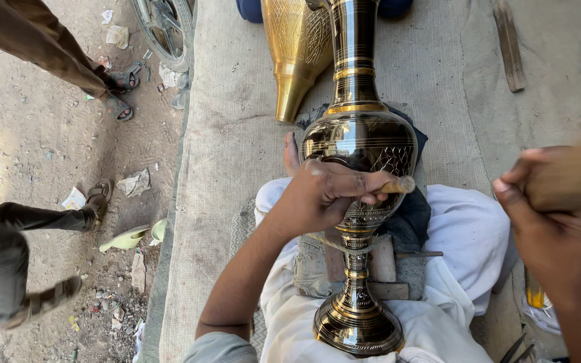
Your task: The person sits on a cloth on the ground and uses a hammer and chisel to engrave a decorative pattern onto a brass vase. They repeatedly tap the chisel against the vase surface to create a textured design.
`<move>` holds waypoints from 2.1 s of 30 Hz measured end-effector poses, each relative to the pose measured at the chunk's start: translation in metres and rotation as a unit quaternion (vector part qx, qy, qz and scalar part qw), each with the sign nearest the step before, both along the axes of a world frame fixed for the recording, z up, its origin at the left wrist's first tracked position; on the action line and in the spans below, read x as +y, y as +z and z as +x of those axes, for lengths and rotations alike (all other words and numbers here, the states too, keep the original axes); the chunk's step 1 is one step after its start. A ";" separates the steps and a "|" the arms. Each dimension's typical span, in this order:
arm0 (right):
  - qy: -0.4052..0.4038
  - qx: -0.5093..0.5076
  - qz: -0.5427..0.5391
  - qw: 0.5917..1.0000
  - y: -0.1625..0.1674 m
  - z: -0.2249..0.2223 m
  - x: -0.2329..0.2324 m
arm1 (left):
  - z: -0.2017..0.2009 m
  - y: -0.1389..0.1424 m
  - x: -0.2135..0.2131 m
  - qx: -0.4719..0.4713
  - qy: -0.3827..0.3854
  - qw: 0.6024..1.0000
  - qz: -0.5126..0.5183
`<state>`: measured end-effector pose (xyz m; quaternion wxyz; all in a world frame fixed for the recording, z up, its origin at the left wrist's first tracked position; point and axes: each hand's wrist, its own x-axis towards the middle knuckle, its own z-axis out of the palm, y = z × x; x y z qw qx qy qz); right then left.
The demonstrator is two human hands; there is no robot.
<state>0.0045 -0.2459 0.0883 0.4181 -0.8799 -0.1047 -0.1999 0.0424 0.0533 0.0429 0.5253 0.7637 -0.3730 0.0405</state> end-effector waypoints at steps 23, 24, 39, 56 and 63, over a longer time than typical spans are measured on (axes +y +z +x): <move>0.051 -0.045 -0.614 0.786 0.114 0.047 0.048 | -0.046 -0.049 -0.050 -0.006 0.366 0.891 -0.267; 0.050 -0.053 -0.634 0.770 0.117 0.051 0.049 | -0.045 -0.048 -0.050 -0.019 0.364 0.893 -0.263; 0.130 0.038 -0.381 0.914 0.118 0.055 0.048 | -0.044 -0.045 -0.051 -0.052 0.353 0.901 -0.248; 0.157 0.001 -0.361 0.919 0.111 0.082 0.043 | -0.036 -0.046 -0.062 -0.033 0.392 0.881 -0.261; 0.172 -0.127 -0.439 0.872 0.129 0.075 0.058 | -0.036 -0.044 -0.064 -0.080 0.416 0.871 -0.249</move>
